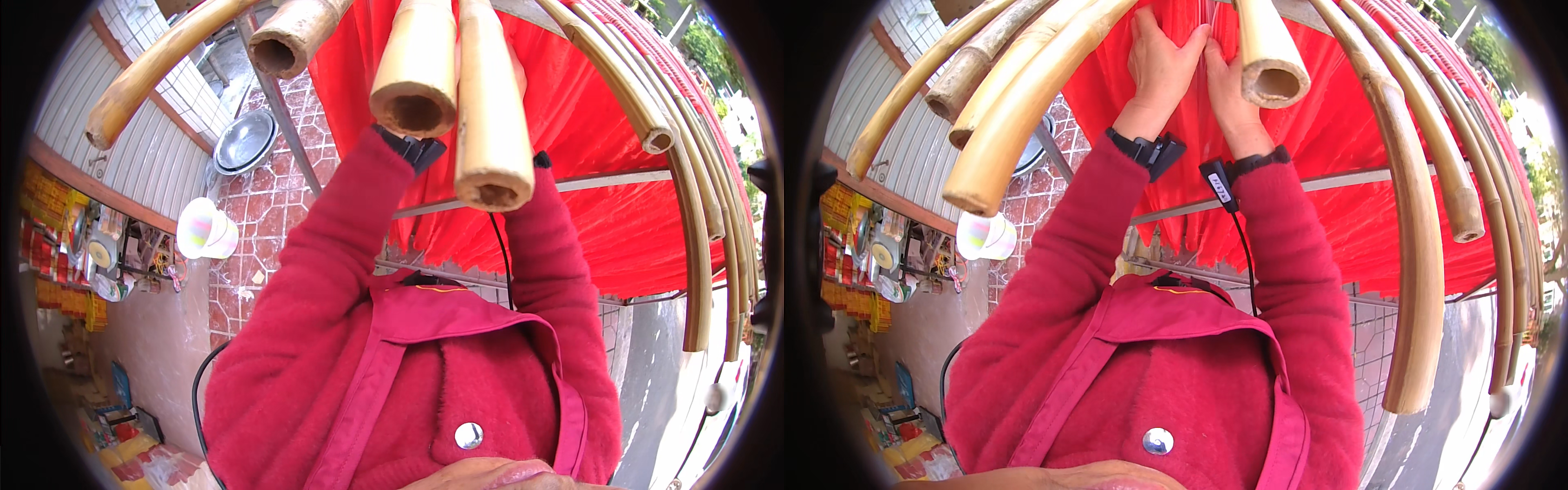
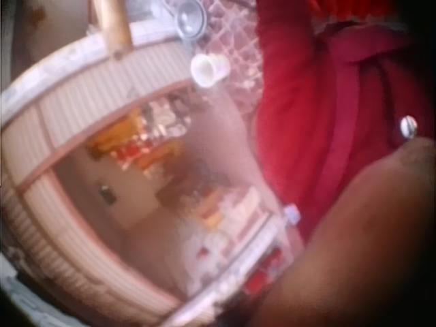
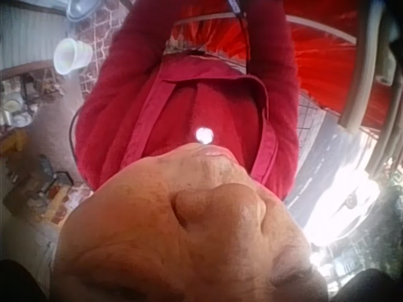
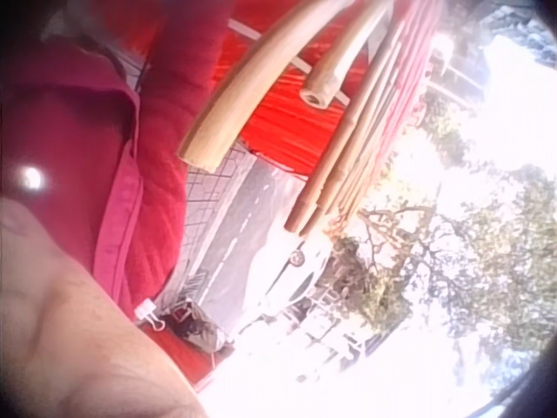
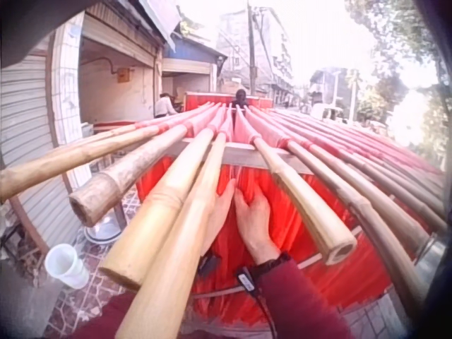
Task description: The person attaches a red fabric cover to a metal frame and then threads white string through holes in bamboo tubes to secure them to the frame. The person works by hand, pulling and tying the string around the frame and tubes.
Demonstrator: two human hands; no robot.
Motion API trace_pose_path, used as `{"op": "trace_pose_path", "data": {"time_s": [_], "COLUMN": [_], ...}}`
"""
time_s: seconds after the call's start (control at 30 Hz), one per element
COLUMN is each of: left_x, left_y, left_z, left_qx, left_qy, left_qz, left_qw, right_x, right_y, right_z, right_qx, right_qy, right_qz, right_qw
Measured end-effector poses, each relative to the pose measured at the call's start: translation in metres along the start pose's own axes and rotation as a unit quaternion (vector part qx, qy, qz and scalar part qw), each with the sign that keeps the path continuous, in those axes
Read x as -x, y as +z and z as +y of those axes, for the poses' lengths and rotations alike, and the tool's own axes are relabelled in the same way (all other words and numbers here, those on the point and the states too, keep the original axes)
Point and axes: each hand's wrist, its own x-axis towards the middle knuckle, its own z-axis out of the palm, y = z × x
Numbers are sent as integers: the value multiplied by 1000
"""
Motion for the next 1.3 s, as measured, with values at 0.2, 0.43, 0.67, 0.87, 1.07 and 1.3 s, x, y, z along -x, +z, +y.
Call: {"op": "trace_pose_path", "data": {"time_s": [0.2, 0.43, 0.67, 0.87, 1.07, 1.3], "left_x": [-14, -15, 17, 37, 30, 28], "left_y": [-8, -21, -6, 9, 11, -6], "left_z": [-18, -22, -6, -14, -44, -41], "left_qx": [-2, -7, -46, 15, 0, 34], "left_qy": [6, 42, -18, -77, -81, -64], "left_qz": [-35, -100, -59, -48, -61, -103], "left_qw": [999, 994, 997, 996, 995, 992], "right_x": [0, 5, 29, 45, 53, 56], "right_y": [20, -16, -14, -8, 1, -8], "right_z": [24, 14, 4, 22, 65, 60], "right_qx": [11, 14, -223, -207, -119, -109], "right_qy": [-25, 91, 129, 158, 92, 97], "right_qz": [49, -79, -85, -118, -83, -59], "right_qw": [998, 993, 963, 958, 985, 988]}}
